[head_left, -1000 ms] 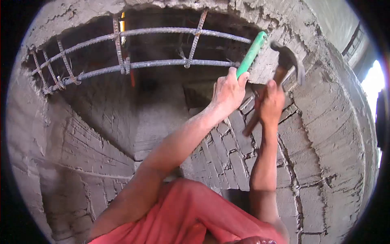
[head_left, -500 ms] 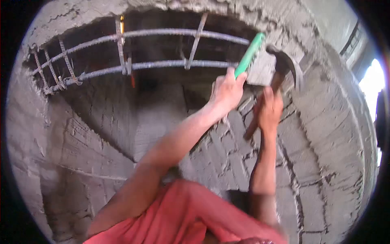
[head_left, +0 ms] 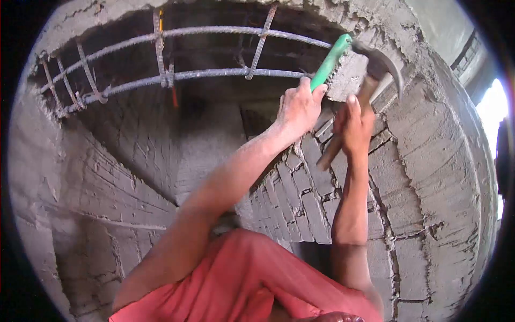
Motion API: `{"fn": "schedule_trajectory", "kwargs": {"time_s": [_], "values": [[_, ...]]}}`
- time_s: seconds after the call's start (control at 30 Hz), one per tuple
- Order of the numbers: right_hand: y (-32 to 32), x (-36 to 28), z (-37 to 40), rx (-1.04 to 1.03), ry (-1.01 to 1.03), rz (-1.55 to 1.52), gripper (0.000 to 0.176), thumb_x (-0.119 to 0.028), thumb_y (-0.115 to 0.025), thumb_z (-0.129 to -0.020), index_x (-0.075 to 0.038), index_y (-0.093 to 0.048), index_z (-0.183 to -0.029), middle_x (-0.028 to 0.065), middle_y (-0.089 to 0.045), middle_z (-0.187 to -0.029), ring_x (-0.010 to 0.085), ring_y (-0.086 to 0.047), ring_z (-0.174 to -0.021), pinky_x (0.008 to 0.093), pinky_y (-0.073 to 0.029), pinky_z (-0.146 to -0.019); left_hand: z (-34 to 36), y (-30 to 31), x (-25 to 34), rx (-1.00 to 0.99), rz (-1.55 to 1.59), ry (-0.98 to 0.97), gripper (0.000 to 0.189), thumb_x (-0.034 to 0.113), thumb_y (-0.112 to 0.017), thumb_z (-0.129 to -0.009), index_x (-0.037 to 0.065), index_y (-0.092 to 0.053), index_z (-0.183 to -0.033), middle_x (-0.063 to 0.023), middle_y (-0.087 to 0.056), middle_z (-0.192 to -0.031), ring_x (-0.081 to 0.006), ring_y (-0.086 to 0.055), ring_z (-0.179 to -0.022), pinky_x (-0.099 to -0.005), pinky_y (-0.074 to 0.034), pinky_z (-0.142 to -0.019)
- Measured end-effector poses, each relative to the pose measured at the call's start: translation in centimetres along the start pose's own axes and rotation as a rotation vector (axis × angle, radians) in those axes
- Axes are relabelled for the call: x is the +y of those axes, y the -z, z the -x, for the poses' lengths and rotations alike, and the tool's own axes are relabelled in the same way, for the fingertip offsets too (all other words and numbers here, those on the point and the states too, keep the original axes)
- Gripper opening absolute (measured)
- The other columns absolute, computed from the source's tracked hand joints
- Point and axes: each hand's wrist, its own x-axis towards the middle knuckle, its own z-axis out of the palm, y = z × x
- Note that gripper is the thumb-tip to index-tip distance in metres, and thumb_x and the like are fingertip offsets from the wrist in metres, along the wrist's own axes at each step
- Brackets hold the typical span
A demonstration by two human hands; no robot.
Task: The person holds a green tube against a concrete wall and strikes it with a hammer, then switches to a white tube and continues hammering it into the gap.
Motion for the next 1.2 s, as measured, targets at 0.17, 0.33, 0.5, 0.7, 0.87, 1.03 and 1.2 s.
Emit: {"fn": "schedule_trajectory", "kwargs": {"time_s": [0.17,0.33,0.5,0.7,0.87,1.03,1.2], "values": [[4.7,-7.3,2.9,0.371,0.225,-0.389,0.033,-0.04,-0.051,-0.096,-0.01,-0.054,-0.086,0.0001,-0.049,-0.066,0.0154,-0.046,-0.051,0.0324,-0.043,-0.049,-0.1,-0.2,-0.5,-0.017,0.021,0.034,0.047,0.046,-0.049,-0.096,-0.001,-0.053,-0.097,-0.028,-0.061,-0.076,-0.0491,-0.061,-0.08,-0.0566,-0.047,-0.069],[9.9,-11.1,5.4,0.243,0.821,-0.74,0.037,-0.052,-0.044,-0.097,-0.016,-0.053,-0.093,-0.0009,-0.043,-0.072,0.0161,-0.045,-0.056,0.0381,-0.046,-0.062,-0.7,-1.9,-3.9,-0.013,0.135,-0.055,0.054,0.056,-0.048,-0.095,0.002,-0.054,-0.093,-0.0224,-0.06,-0.069,-0.0463,-0.062,-0.073,-0.0517,-0.047,-0.064],[5.8,-7.5,11.4,0.325,0.923,-0.581,0.043,-0.057,-0.049,-0.095,-0.014,-0.044,-0.094,0.0021,-0.042,-0.071,0.0149,-0.043,-0.053,0.0389,-0.047,-0.055,-2.9,-6.2,-9.7,0.097,0.154,-0.269,0.059,0.062,-0.045,-0.093,0.004,-0.052,-0.092,-0.0218,-0.057,-0.065,-0.0462,-0.06,-0.068,-0.0522,-0.045,-0.057],[3.1,1.3,19.6,0.214,0.416,-0.534,0.053,-0.056,-0.062,-0.088,-0.008,-0.041,-0.094,0.0057,-0.044,-0.069,0.0151,-0.046,-0.054,0.0315,-0.044,-0.049,0.9,-9.4,-1.1,0.172,0.349,0.046,0.044,0.044,-0.051,-0.096,0.0,-0.053,-0.092,-0.0271,-0.058,-0.076,-0.0461,-0.061,-0.081,-0.0521,-0.045,-0.069],[4.6,4.5,20.5,0.146,0.087,-0.664,0.056,-0.055,-0.065,-0.087,-0.005,-0.043,-0.099,0.0052,-0.043,-0.069,0.0136,-0.044,-0.053,0.0281,-0.042,-0.045,0.6,-3.4,-3.4,0.066,0.165,-0.021,0.047,0.048,-0.047,-0.097,0.002,-0.055,-0.087,-0.0232,-0.059,-0.07,-0.0439,-0.061,-0.073,-0.0498,-0.046,-0.064],[3.1,7.2,20.2,0.098,0.145,-0.697,0.047,-0.054,-0.058,-0.092,-0.01,-0.041,-0.097,0.0056,-0.043,-0.071,0.0168,-0.046,-0.057,0.0331,-0.045,-0.052,4.2,-2.0,-11.4,-0.089,0.005,-0.213,0.041,0.044,-0.049,-0.097,0.004,-0.05,-0.089,-0.0239,-0.057,-0.066,-0.0481,-0.06,-0.068,-0.0543,-0.045,-0.057],[1.5,6.3,16.4,0.13,0.14,-0.714,0.047,-0.049,-0.059,-0.093,-0.004,-0.043,-0.099,0.0064,-0.046,-0.073,0.0164,-0.047,-0.058,0.0315,-0.045,-0.052,3.5,-2.8,-4.8,-0.058,0.114,-0.212,0.041,0.043,-0.044,-0.1,0.002,-0.05,-0.092,-0.0212,-0.054,-0.065,-0.0431,-0.06,-0.063,-0.0433,-0.044,-0.055]]}}
